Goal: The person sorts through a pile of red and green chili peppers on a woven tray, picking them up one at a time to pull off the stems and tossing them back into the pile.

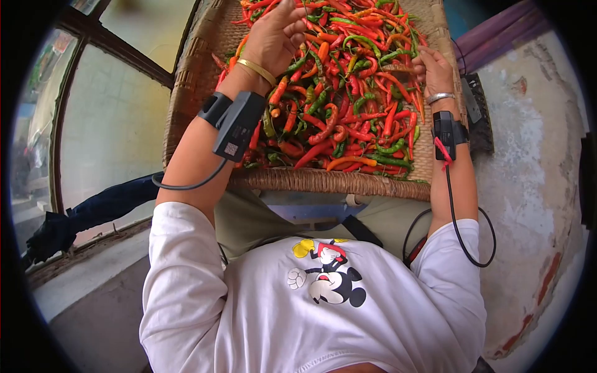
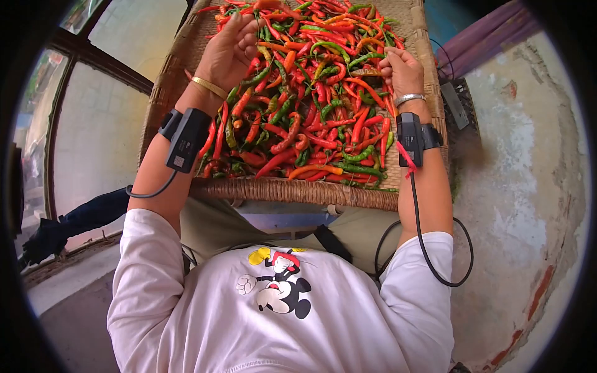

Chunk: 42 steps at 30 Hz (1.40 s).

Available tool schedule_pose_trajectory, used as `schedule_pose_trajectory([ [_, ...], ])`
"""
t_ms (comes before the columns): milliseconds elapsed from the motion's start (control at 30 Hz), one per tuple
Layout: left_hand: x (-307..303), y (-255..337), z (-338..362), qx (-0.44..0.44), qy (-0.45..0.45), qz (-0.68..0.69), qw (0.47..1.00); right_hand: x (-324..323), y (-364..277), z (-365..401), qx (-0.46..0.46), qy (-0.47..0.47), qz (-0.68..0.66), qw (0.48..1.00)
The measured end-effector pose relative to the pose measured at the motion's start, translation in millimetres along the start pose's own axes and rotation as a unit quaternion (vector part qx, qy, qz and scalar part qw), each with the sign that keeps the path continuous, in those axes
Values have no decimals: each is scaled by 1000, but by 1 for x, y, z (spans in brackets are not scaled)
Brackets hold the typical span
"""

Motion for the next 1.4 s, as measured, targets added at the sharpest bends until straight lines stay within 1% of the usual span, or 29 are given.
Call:
schedule_pose_trajectory([
  [33, -9, 6, -4, 10, 56, 34, 998, -1, 4, -3, -1, -1, 1, 1000],
  [67, -14, 5, -4, 11, 55, 36, 998, -5, 5, -7, -38, 40, 46, 997],
  [100, -19, 2, -2, 9, 85, 1, 996, -9, 5, -10, -75, 81, 91, 990],
  [133, -23, -1, -3, 7, 115, -33, 993, -11, 8, -15, -77, 83, 92, 989],
  [167, -24, -5, -3, 8, 112, -30, 993, -11, 8, -21, -129, 86, 156, 976],
  [200, -16, -11, 3, -19, 66, -91, 994, -10, 5, -26, -179, 88, 220, 955],
  [233, -8, -18, 10, -46, 20, -150, 987, -8, 1, -31, -181, 90, 223, 954],
  [300, 9, -29, 26, -46, -18, -244, 968, 7, -5, -43, -221, 9, 409, 885],
  [333, 14, -36, 30, -44, -49, -272, 960, 12, -2, -53, -232, -23, 455, 860],
  [367, 16, -44, 34, -43, -81, -301, 949, 15, 2, -62, -233, -23, 456, 858],
  [433, 22, -51, 43, -29, -121, -363, 923, 27, 5, -71, -208, -30, 526, 824],
  [467, 21, -56, 43, -25, -138, -363, 921, 32, 6, -77, -179, -37, 542, 820],
  [500, 21, -57, 45, -30, -140, -389, 910, 38, 3, -80, -182, -37, 543, 819],
  [567, 20, -57, 47, -26, -158, -407, 899, 45, 4, -88, -147, -37, 601, 785],
  [600, 19, -58, 47, -26, -158, -406, 900, 50, 5, -90, -100, -50, 598, 794],
  [633, 18, -59, 46, 1, -165, -438, 884, 51, 10, -97, -101, -50, 598, 793],
  [667, 18, -60, 46, 28, -171, -469, 866, 54, 18, -104, -110, -63, 623, 772],
  [700, 17, -61, 46, 28, -170, -469, 866, 57, 24, -109, -118, -76, 647, 749],
  [767, 18, -62, 47, 58, -196, -462, 863, 58, 31, -120, -117, -86, 629, 764],
  [833, 18, -66, 47, 40, -211, -458, 863, 57, 35, -129, -97, -88, 631, 765],
  [900, 19, -67, 49, 50, -227, -481, 845, 59, 34, -130, -79, -84, 639, 760],
  [967, 19, -68, 50, 59, -230, -496, 836, 63, 28, -123, -55, -100, 665, 738],
  [1100, 19, -66, 48, 104, -234, -517, 816, 59, 22, -109, -89, -123, 692, 705],
  [1133, 19, -65, 49, 51, -229, -519, 822, 56, 20, -105, -88, -121, 695, 703],
  [1200, 18, -65, 49, 59, -224, -510, 828, 53, 18, -96, -75, -171, 685, 704],
  [1233, 17, -66, 48, 65, -217, -505, 833, 48, 20, -94, -77, -170, 686, 703],
  [1300, 14, -69, 48, 79, -221, -501, 833, 39, 25, -87, -84, -179, 628, 753],
  [1367, 13, -69, 47, 96, -223, -502, 830, 29, 23, -73, -100, -173, 610, 767],
  [1400, 14, -67, 47, 98, -225, -500, 831, 27, 19, -59, -82, -179, 582, 789],
])
Point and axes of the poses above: each hand's wrist, its own z-axis away from the middle knuckle, its own x-axis out of the palm, y = z × x, the point moved 4 cm from there along -z, towards the middle knuckle, and after that the axes turned 7 degrees about y, right-handed, at the moved point
